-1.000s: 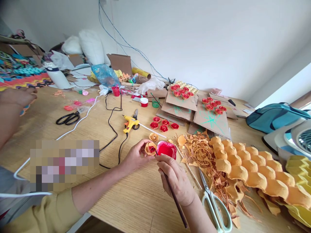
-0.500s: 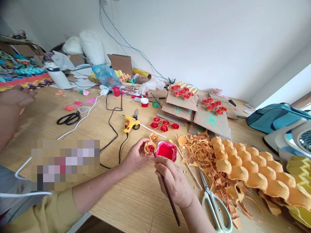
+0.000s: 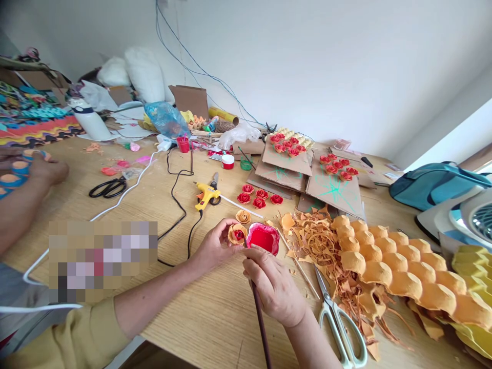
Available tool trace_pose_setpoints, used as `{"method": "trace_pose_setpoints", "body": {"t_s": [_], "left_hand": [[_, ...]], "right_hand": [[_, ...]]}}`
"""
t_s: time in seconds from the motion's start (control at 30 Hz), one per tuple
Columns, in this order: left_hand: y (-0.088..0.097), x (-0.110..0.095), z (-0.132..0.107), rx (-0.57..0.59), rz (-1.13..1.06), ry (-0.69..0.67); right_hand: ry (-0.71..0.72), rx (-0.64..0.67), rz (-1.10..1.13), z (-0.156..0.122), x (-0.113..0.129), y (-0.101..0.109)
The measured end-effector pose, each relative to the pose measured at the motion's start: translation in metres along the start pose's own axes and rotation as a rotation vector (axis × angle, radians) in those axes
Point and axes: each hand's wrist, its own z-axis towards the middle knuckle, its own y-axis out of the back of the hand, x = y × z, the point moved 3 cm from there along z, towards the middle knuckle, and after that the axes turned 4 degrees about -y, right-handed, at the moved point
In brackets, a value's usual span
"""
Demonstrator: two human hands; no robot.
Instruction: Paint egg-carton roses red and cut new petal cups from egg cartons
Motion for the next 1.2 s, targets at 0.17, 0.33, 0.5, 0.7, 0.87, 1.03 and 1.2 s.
{"method": "trace_pose_setpoints", "body": {"t_s": [0.17, 0.33, 0.5, 0.7, 0.87, 1.03, 1.2], "left_hand": [[-0.001, 0.002, 0.000, -0.005, -0.003, 0.009], [0.000, 0.004, 0.001, -0.021, -0.042, -0.002], [0.000, 0.006, 0.001, -0.023, -0.056, -0.036], [0.001, 0.005, 0.000, -0.046, -0.044, -0.069], [0.003, 0.003, 0.001, -0.062, -0.067, -0.091], [0.004, 0.002, 0.001, -0.045, -0.068, -0.114], [0.004, -0.001, 0.000, -0.031, -0.044, -0.128]], "right_hand": [[0.010, -0.017, -0.015, 0.000, 0.001, -0.001], [-0.003, -0.005, 0.021, 0.004, 0.003, -0.001], [-0.076, -0.039, 0.097, 0.004, 0.002, 0.000], [-0.164, -0.098, 0.158, -0.002, -0.005, 0.006], [-0.275, -0.197, 0.105, -0.002, -0.017, 0.012], [-0.373, -0.199, -0.012, -0.002, -0.026, 0.007], [-0.418, -0.219, -0.078, -0.006, -0.031, 0.003]]}}
